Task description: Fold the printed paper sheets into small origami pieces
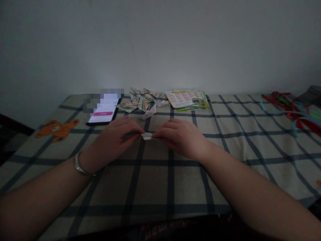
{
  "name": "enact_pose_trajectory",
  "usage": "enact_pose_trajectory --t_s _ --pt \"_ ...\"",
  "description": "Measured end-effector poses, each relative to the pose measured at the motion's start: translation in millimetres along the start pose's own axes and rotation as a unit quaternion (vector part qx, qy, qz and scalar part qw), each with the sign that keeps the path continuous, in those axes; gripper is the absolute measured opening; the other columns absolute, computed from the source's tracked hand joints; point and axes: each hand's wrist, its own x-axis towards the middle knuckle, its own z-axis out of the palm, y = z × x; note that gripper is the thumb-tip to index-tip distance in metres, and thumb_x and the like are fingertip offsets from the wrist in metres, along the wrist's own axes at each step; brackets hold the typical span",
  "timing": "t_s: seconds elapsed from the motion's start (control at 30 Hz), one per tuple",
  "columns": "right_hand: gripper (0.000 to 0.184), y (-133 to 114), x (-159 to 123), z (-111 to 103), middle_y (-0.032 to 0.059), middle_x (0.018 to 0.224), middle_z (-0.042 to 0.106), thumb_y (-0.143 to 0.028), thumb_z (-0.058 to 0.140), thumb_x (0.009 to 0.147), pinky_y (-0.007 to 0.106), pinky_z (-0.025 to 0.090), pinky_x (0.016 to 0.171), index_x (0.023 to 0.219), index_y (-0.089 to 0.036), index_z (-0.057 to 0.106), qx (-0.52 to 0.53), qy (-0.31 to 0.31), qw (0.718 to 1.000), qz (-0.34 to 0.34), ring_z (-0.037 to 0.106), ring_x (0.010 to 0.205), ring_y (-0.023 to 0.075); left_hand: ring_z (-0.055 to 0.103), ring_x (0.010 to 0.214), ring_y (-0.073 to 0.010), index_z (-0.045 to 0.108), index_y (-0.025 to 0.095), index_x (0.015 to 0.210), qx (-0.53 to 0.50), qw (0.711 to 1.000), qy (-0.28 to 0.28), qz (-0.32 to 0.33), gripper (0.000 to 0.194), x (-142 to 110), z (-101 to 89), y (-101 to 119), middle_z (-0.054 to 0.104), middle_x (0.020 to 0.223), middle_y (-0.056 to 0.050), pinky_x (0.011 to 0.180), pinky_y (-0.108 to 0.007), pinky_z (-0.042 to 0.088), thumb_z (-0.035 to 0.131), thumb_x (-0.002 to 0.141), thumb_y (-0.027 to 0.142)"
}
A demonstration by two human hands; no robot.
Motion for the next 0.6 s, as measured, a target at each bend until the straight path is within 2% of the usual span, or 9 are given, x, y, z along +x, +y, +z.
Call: enact_pose_trajectory --t_s 0.2,0.5,0.6 --pt "0.023 -2.0 0.6 -1.3 0.0047 0.110 0.072 -0.023 0.056 0.093 0.034 0.052 0.087 0.112 -0.021 0.067 -0.002 -0.032 0.997 -0.071 0.062 0.103 0.0177 0.060 0.096 -0.0194 0.068 0.021 0.097 -0.013 1.000 -0.024 -0.009 0.017 -0.4 3.1 -4.4 0.070 0.099 -0.002 0.090 -0.038 0.046 0.055 0.087 0.013" --pt "0.026 -5.3 2.2 1.8 0.0057 0.113 0.071 -0.031 0.055 0.094 0.036 0.052 0.087 0.114 -0.019 0.067 -0.025 -0.083 0.991 -0.101 0.060 0.107 0.0208 0.064 0.097 -0.0187 0.069 0.021 0.099 -0.035 0.997 -0.071 -0.006 0.019 -0.4 6.6 -5.8 0.072 0.100 -0.001 0.091 -0.037 0.048 0.058 0.086 0.014" --pt "0.026 -6.8 3.2 1.9 0.0060 0.112 0.071 -0.032 0.056 0.093 0.036 0.051 0.086 0.112 -0.020 0.068 -0.022 -0.097 0.990 -0.101 0.060 0.106 0.0209 0.065 0.098 -0.0182 0.070 0.021 0.100 -0.041 0.995 -0.086 0.016 0.020 -0.9 7.7 -6.5 0.073 0.101 -0.002 0.092 -0.038 0.049 0.058 0.086 0.014"
